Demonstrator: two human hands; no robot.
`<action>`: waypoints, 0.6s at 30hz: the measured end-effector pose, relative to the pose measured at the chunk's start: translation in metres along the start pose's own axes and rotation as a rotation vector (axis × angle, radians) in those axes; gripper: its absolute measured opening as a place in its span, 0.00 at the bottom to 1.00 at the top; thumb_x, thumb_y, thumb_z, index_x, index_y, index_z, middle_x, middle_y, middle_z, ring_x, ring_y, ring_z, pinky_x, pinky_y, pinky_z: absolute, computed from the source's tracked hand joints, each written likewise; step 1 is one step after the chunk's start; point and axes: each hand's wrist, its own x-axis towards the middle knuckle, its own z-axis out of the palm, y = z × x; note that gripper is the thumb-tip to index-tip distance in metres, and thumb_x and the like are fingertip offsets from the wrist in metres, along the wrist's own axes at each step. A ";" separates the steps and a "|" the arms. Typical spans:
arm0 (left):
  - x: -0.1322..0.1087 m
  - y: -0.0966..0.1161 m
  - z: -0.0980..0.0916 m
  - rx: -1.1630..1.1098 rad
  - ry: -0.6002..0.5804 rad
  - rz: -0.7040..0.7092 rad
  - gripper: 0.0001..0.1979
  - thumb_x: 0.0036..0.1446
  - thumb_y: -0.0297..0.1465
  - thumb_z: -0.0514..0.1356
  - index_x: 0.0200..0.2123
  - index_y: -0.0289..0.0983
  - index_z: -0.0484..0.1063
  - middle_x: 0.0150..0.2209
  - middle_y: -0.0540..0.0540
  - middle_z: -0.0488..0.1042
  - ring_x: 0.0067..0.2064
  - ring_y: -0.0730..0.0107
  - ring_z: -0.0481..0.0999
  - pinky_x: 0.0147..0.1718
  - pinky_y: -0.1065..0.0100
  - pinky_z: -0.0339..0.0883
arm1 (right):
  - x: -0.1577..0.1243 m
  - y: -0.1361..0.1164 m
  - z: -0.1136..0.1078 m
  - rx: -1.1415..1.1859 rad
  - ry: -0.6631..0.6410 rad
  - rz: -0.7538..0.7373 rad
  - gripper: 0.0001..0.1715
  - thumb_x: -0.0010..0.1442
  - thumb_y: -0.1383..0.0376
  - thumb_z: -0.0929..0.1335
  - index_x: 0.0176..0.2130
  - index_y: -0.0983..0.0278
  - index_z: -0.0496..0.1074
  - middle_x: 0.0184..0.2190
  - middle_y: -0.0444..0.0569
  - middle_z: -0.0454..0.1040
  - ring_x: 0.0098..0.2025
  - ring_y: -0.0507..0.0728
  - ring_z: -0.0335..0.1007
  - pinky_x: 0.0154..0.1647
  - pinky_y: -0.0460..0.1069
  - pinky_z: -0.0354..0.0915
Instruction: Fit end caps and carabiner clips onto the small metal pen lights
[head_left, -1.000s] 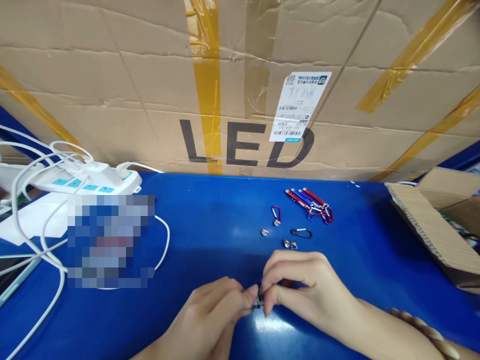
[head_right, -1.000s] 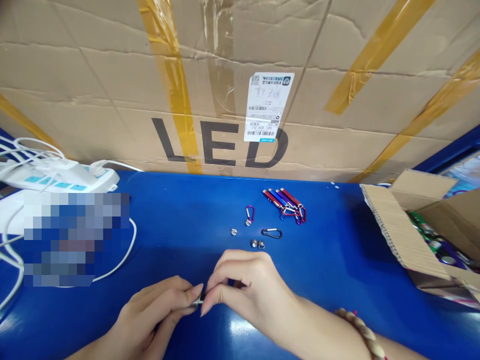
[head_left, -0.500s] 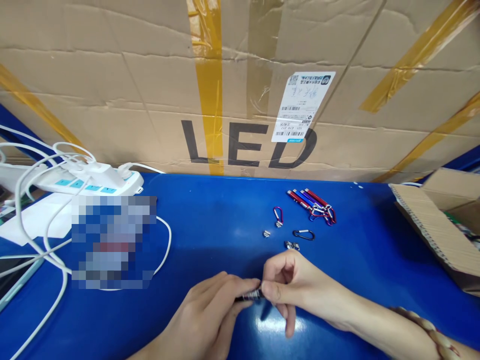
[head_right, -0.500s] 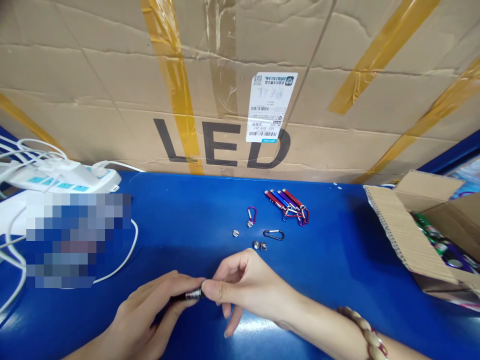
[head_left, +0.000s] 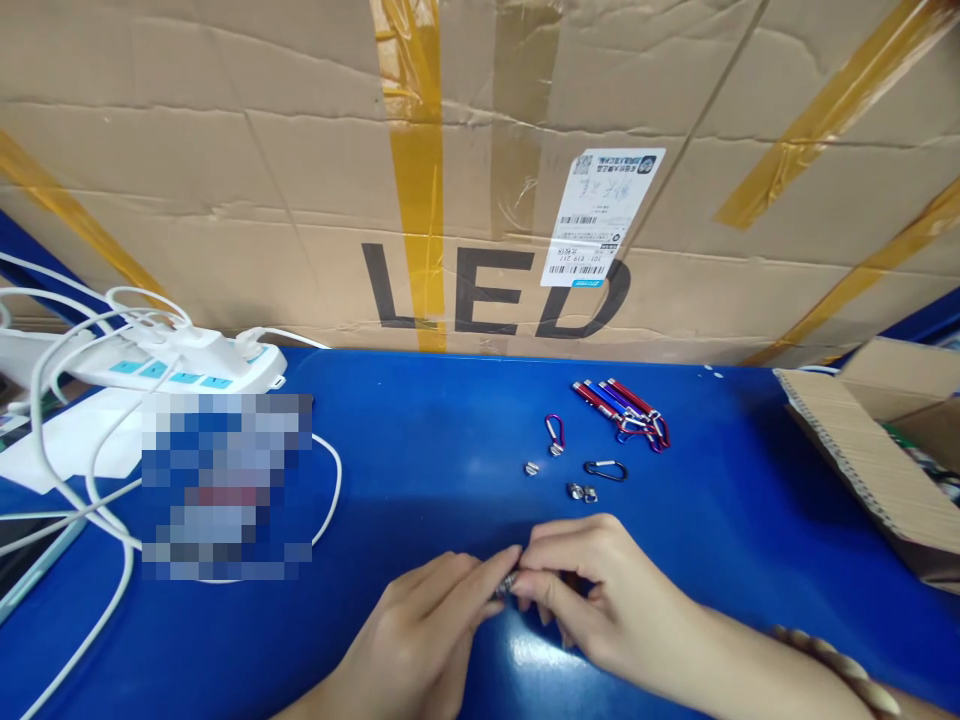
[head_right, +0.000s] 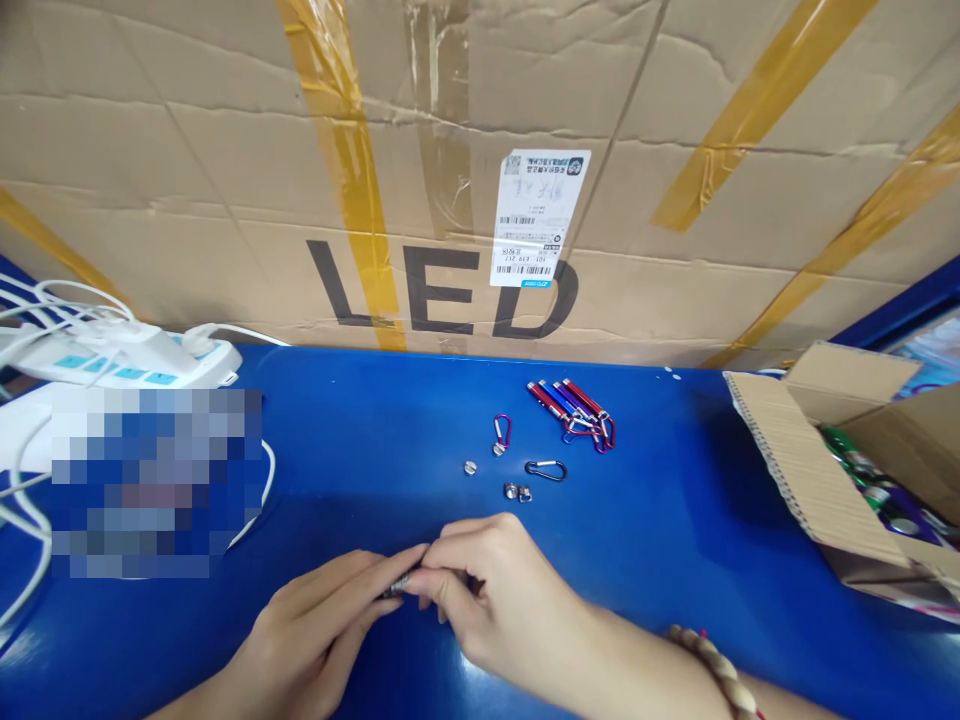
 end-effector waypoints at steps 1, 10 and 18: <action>-0.001 0.000 0.000 0.020 0.002 0.025 0.21 0.59 0.16 0.49 0.55 0.28 0.62 0.30 0.42 0.75 0.28 0.70 0.73 0.27 0.71 0.72 | -0.001 0.001 0.003 0.097 -0.030 0.101 0.23 0.61 0.57 0.62 0.21 0.67 0.69 0.17 0.43 0.65 0.15 0.45 0.61 0.12 0.39 0.55; 0.006 0.000 -0.006 0.138 0.004 0.088 0.18 0.55 0.14 0.48 0.47 0.27 0.68 0.29 0.42 0.76 0.27 0.70 0.73 0.26 0.71 0.71 | 0.005 0.012 0.010 0.828 -0.235 0.517 0.30 0.50 0.44 0.67 0.19 0.67 0.64 0.09 0.35 0.57 0.09 0.43 0.50 0.09 0.40 0.61; 0.014 0.004 -0.008 -0.176 -0.045 -0.279 0.11 0.60 0.20 0.50 0.36 0.36 0.72 0.24 0.51 0.67 0.23 0.76 0.66 0.21 0.76 0.61 | 0.005 0.011 -0.006 -0.096 0.219 -0.132 0.17 0.49 0.54 0.73 0.25 0.67 0.75 0.20 0.44 0.68 0.20 0.46 0.63 0.16 0.39 0.61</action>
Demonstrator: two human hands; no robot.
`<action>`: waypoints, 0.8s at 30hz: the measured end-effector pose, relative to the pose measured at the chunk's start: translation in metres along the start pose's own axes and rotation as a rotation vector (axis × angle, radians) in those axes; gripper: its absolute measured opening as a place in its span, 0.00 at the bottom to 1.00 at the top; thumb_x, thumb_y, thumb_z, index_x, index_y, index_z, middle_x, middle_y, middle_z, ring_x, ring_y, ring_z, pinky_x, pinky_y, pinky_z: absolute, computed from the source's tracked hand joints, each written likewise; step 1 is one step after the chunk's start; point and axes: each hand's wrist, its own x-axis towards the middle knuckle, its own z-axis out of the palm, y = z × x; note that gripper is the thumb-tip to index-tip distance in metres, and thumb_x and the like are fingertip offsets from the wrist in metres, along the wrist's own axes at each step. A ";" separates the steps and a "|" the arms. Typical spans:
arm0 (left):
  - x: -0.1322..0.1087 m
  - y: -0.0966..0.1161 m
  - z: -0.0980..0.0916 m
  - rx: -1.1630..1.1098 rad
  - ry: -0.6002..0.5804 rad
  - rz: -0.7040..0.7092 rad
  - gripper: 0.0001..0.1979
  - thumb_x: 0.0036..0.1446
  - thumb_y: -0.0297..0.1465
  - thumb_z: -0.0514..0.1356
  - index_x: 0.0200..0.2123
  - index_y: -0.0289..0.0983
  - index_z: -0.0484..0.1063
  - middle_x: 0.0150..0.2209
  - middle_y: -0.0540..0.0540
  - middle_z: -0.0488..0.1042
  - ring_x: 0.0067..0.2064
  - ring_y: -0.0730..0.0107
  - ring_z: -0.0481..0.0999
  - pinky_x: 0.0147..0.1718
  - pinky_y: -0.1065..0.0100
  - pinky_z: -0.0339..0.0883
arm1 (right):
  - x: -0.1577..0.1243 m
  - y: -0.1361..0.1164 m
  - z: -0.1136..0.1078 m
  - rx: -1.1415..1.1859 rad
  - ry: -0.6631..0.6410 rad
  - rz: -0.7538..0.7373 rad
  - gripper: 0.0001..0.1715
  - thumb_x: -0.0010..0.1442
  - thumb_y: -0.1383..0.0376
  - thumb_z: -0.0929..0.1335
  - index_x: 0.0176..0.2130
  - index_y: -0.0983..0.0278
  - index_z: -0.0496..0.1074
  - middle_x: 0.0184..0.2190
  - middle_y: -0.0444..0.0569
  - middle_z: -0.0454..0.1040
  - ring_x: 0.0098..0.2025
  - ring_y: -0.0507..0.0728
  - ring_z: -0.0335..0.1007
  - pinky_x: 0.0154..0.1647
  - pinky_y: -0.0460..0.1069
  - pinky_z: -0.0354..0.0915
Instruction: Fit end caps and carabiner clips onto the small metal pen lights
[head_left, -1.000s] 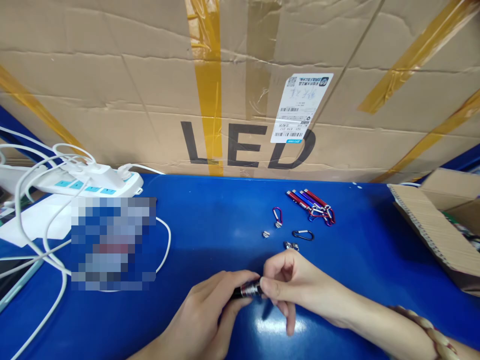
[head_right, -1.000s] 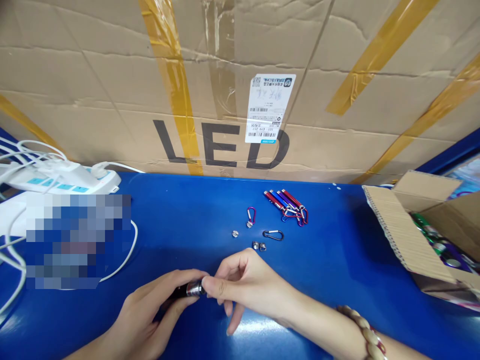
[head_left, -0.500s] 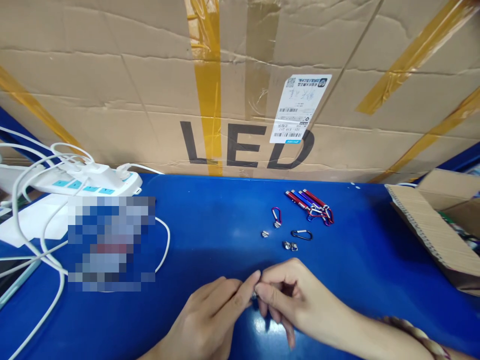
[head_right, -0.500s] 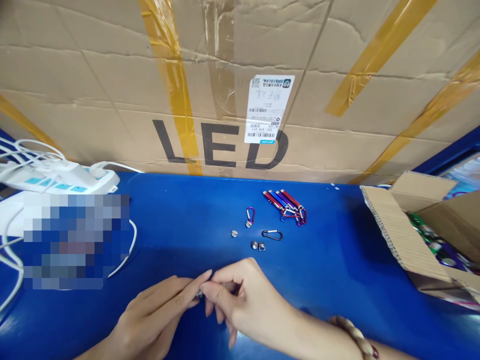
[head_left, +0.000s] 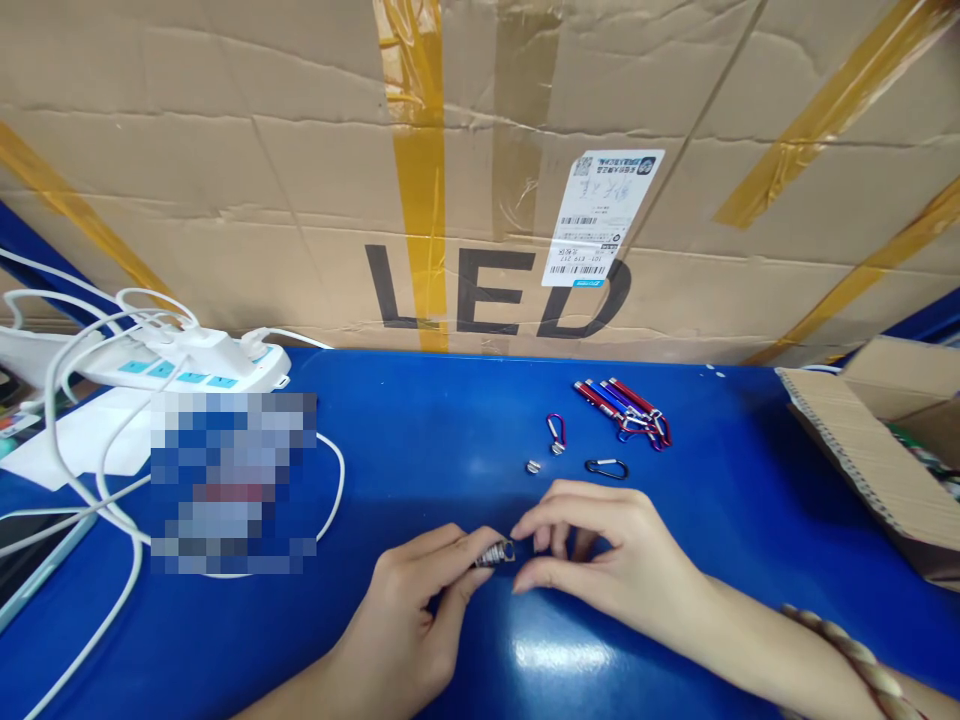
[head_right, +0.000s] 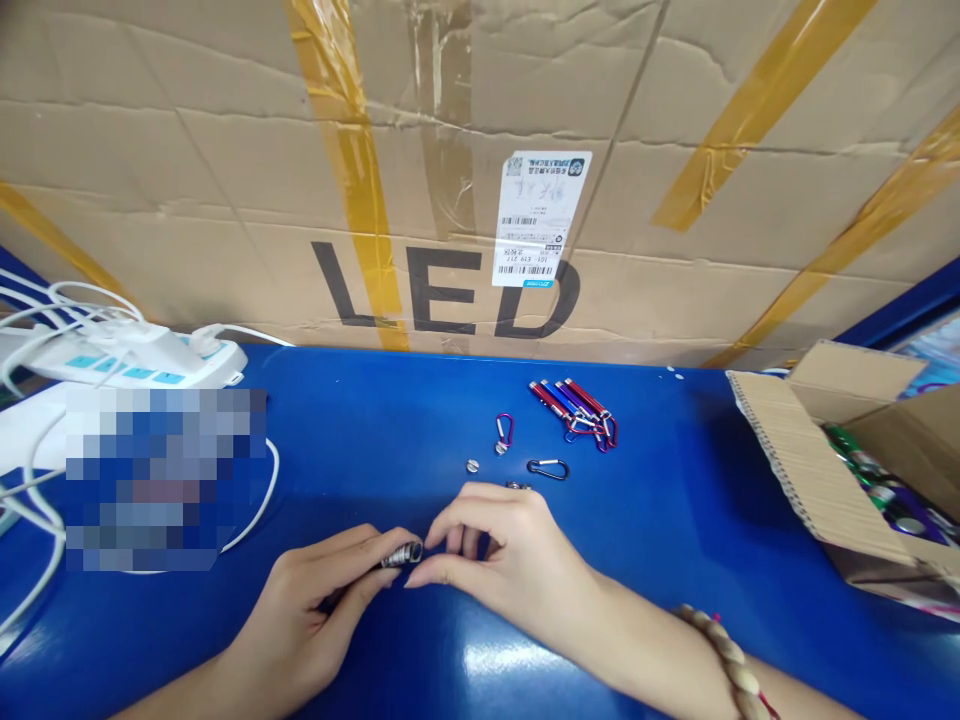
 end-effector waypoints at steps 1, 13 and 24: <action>0.001 0.001 -0.001 -0.007 -0.010 -0.022 0.11 0.60 0.20 0.51 0.36 0.36 0.72 0.24 0.51 0.67 0.23 0.76 0.66 0.22 0.77 0.60 | 0.000 0.000 -0.002 -0.035 0.032 -0.105 0.14 0.50 0.57 0.73 0.28 0.67 0.76 0.22 0.45 0.70 0.21 0.47 0.65 0.18 0.40 0.63; -0.004 0.006 -0.002 -0.010 -0.102 -0.022 0.09 0.58 0.20 0.53 0.37 0.38 0.69 0.27 0.51 0.73 0.25 0.76 0.72 0.26 0.78 0.64 | -0.005 -0.004 -0.009 -0.124 -0.089 -0.329 0.12 0.60 0.68 0.67 0.27 0.64 0.77 0.26 0.44 0.73 0.27 0.46 0.70 0.30 0.39 0.67; -0.006 -0.004 0.002 0.132 -0.063 0.189 0.10 0.58 0.17 0.49 0.30 0.36 0.64 0.22 0.49 0.68 0.22 0.74 0.65 0.22 0.74 0.61 | -0.001 -0.003 0.009 0.401 -0.091 0.440 0.07 0.42 0.68 0.76 0.19 0.68 0.75 0.21 0.42 0.68 0.18 0.45 0.66 0.16 0.39 0.66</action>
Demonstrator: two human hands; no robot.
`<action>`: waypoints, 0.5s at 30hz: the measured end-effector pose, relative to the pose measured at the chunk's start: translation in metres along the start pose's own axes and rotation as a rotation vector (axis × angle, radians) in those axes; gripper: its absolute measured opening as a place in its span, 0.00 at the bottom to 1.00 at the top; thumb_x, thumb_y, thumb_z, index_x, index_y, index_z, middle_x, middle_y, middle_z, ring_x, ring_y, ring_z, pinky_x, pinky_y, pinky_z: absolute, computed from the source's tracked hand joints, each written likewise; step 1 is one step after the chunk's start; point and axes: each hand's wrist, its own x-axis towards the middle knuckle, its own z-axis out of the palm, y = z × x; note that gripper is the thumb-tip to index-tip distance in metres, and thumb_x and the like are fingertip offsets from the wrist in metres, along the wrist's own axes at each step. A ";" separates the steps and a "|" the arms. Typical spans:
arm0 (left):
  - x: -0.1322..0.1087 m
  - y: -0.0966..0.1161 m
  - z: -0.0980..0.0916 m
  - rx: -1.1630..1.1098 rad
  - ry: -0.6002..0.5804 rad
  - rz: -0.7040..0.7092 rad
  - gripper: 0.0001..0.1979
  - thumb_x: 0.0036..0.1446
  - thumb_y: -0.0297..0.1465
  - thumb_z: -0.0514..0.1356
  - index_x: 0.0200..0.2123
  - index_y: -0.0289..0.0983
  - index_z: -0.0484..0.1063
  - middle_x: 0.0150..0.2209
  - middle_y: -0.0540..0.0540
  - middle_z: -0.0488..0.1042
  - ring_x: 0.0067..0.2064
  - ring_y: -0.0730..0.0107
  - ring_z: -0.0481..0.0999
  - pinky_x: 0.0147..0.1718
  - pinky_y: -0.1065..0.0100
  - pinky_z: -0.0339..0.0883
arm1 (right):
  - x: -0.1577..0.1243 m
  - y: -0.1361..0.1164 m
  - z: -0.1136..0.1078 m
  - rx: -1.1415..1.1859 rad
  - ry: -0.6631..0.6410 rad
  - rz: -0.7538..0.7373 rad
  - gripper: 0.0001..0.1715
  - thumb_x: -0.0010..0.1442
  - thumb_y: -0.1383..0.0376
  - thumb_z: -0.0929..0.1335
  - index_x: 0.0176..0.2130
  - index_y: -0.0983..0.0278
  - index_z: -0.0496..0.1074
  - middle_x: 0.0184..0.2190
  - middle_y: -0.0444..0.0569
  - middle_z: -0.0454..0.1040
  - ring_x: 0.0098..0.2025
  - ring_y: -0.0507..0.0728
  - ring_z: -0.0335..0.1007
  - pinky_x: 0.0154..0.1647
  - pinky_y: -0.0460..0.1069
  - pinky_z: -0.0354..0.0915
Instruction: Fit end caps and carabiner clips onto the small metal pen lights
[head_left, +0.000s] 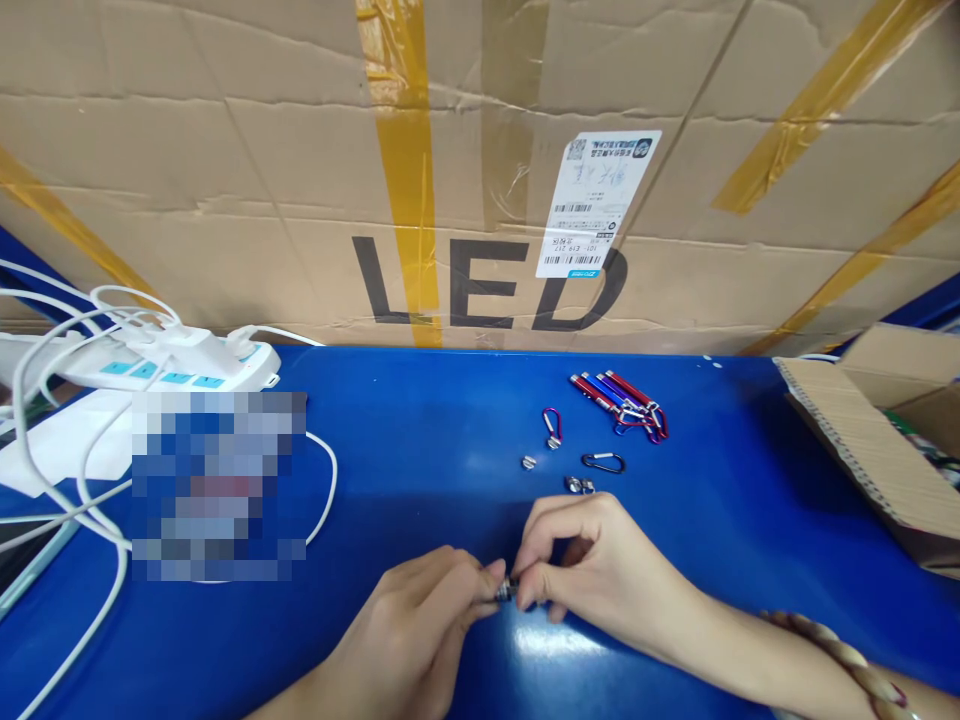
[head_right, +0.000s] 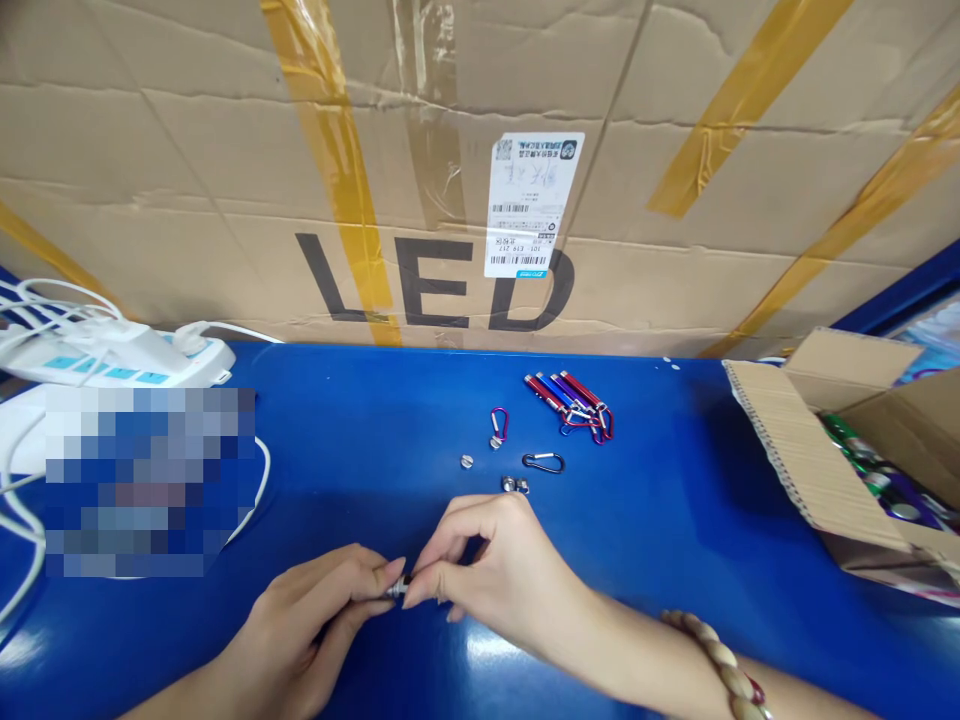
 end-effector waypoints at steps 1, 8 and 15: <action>0.001 -0.001 -0.001 0.032 0.008 0.031 0.10 0.59 0.17 0.49 0.31 0.35 0.64 0.22 0.48 0.68 0.22 0.73 0.64 0.21 0.73 0.61 | 0.000 -0.001 0.001 0.056 -0.009 0.071 0.08 0.40 0.68 0.76 0.19 0.68 0.74 0.21 0.41 0.68 0.18 0.45 0.67 0.16 0.39 0.67; 0.005 -0.001 -0.004 0.090 0.019 0.072 0.09 0.58 0.17 0.49 0.36 0.33 0.66 0.24 0.45 0.72 0.22 0.72 0.68 0.21 0.73 0.64 | 0.004 -0.005 -0.003 0.136 -0.037 0.161 0.12 0.36 0.65 0.78 0.19 0.69 0.74 0.19 0.40 0.68 0.17 0.44 0.65 0.15 0.37 0.67; -0.002 -0.001 0.002 -0.158 0.069 -0.175 0.09 0.57 0.20 0.53 0.38 0.38 0.65 0.29 0.51 0.73 0.28 0.76 0.74 0.30 0.79 0.68 | 0.006 -0.007 -0.010 0.072 -0.073 0.133 0.13 0.38 0.63 0.77 0.21 0.69 0.75 0.19 0.41 0.68 0.18 0.45 0.66 0.15 0.38 0.67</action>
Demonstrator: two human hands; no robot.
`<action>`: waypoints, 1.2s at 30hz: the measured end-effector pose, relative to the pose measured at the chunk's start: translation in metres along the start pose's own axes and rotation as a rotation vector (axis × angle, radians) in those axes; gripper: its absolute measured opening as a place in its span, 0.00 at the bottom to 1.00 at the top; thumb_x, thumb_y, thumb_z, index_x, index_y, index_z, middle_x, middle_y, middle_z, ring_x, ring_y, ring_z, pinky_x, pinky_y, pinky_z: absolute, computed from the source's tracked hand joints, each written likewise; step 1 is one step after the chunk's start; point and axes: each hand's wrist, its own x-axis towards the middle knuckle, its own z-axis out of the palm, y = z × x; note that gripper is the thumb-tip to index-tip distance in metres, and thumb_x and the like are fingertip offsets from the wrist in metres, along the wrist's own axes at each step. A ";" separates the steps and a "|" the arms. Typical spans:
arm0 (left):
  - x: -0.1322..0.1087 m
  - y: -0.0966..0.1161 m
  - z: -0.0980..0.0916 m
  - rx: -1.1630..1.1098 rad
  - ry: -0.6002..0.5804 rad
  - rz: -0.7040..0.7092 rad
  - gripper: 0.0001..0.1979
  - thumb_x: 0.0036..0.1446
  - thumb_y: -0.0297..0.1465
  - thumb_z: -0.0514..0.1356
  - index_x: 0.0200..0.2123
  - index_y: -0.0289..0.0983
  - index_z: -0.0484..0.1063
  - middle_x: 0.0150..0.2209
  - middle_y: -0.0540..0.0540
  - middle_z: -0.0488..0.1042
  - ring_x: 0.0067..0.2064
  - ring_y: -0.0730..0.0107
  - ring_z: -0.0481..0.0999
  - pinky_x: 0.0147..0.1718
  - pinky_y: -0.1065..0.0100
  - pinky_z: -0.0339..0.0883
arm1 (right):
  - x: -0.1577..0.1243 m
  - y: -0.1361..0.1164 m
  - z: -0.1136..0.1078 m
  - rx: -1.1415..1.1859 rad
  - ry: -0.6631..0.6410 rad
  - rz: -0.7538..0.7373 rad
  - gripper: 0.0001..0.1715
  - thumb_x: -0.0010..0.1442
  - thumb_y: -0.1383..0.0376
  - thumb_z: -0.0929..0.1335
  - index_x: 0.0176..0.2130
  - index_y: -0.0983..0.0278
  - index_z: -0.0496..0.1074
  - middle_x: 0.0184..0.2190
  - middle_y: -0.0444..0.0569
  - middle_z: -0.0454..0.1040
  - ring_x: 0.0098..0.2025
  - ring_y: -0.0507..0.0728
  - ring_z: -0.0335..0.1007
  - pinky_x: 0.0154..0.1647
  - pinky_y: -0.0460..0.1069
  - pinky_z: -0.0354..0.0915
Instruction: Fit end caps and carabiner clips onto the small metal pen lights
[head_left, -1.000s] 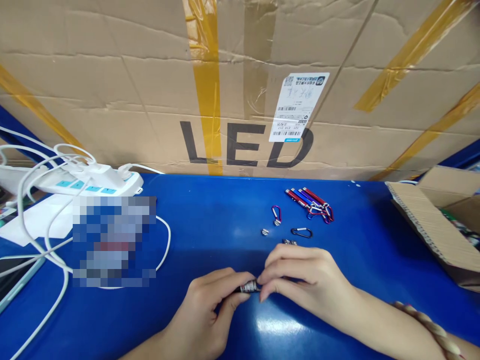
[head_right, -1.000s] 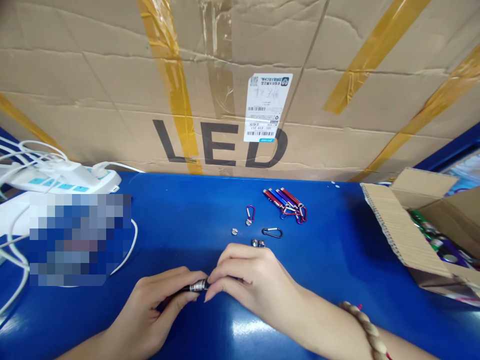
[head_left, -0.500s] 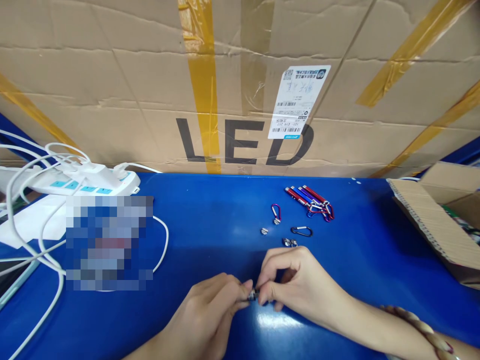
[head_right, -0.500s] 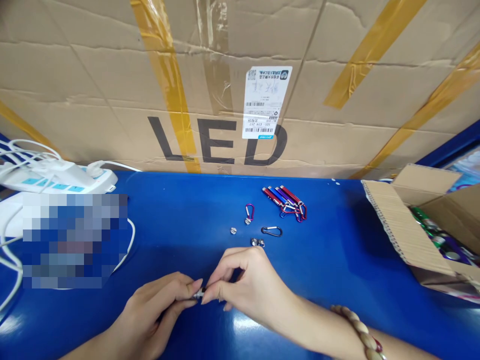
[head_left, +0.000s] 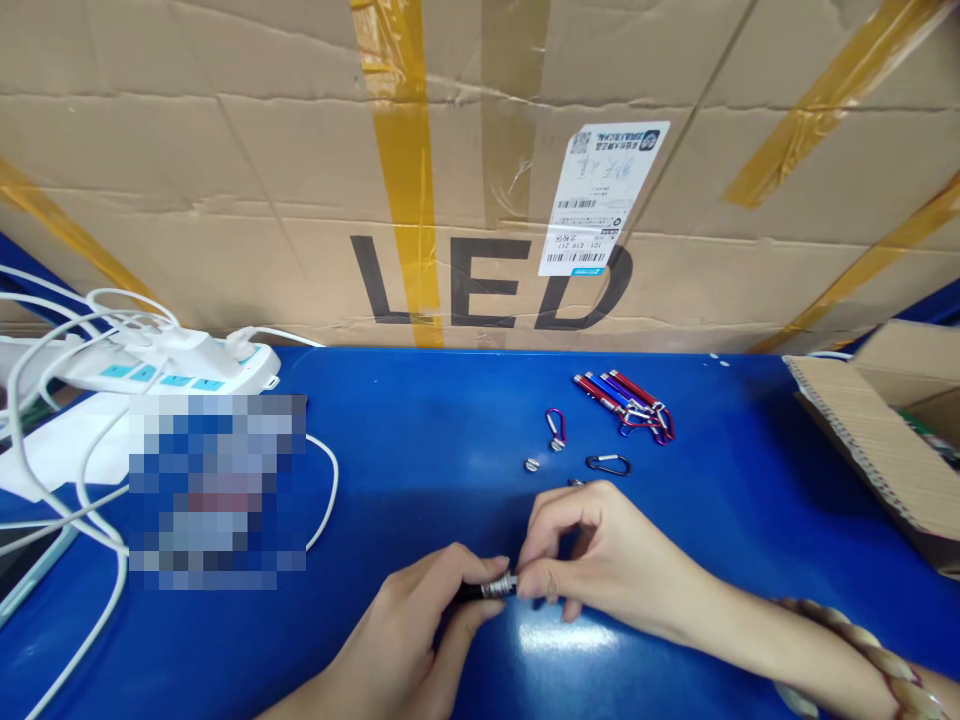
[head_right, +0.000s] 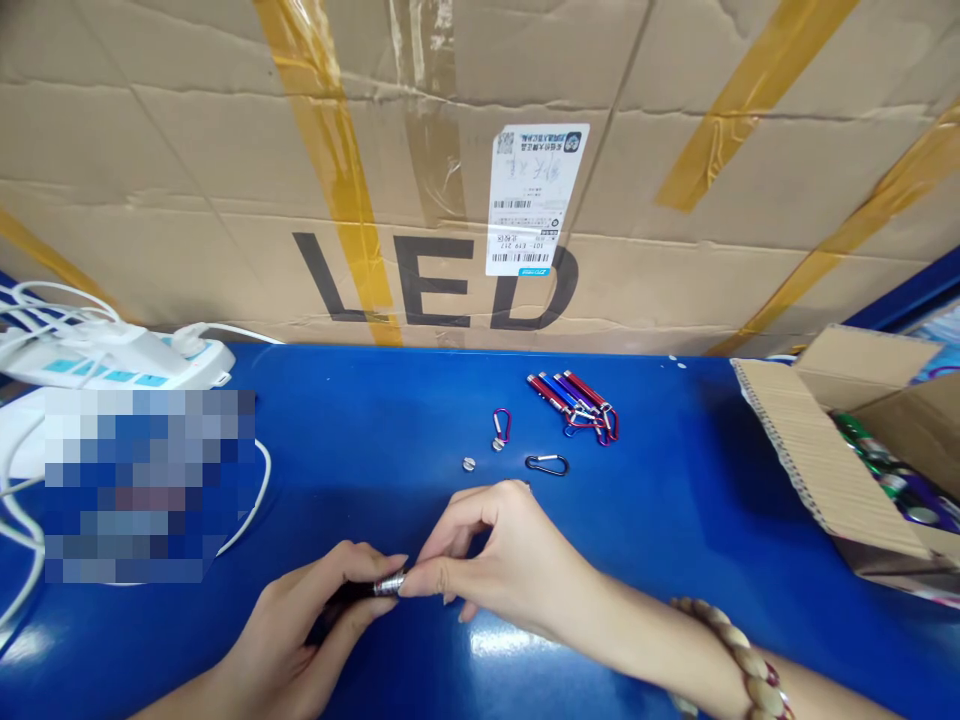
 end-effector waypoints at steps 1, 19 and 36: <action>-0.001 0.000 0.000 -0.012 -0.004 -0.027 0.10 0.57 0.21 0.54 0.40 0.39 0.65 0.30 0.51 0.74 0.28 0.76 0.74 0.30 0.79 0.68 | 0.000 0.001 0.000 -0.002 -0.007 0.000 0.13 0.39 0.63 0.77 0.21 0.69 0.75 0.19 0.41 0.68 0.18 0.45 0.66 0.15 0.38 0.67; 0.012 0.001 -0.003 -0.241 -0.004 -0.421 0.05 0.63 0.30 0.49 0.41 0.40 0.61 0.27 0.52 0.72 0.28 0.74 0.68 0.30 0.73 0.62 | 0.001 -0.019 -0.044 -0.626 0.164 -0.380 0.16 0.51 0.55 0.72 0.31 0.66 0.77 0.28 0.48 0.73 0.22 0.48 0.68 0.18 0.42 0.67; 0.003 -0.002 0.003 -0.334 0.021 -0.312 0.04 0.65 0.30 0.47 0.40 0.42 0.59 0.33 0.50 0.71 0.34 0.73 0.68 0.36 0.71 0.62 | 0.001 0.004 -0.037 -0.897 -0.013 -0.327 0.08 0.59 0.67 0.66 0.40 0.64 0.73 0.32 0.48 0.74 0.34 0.53 0.71 0.37 0.47 0.66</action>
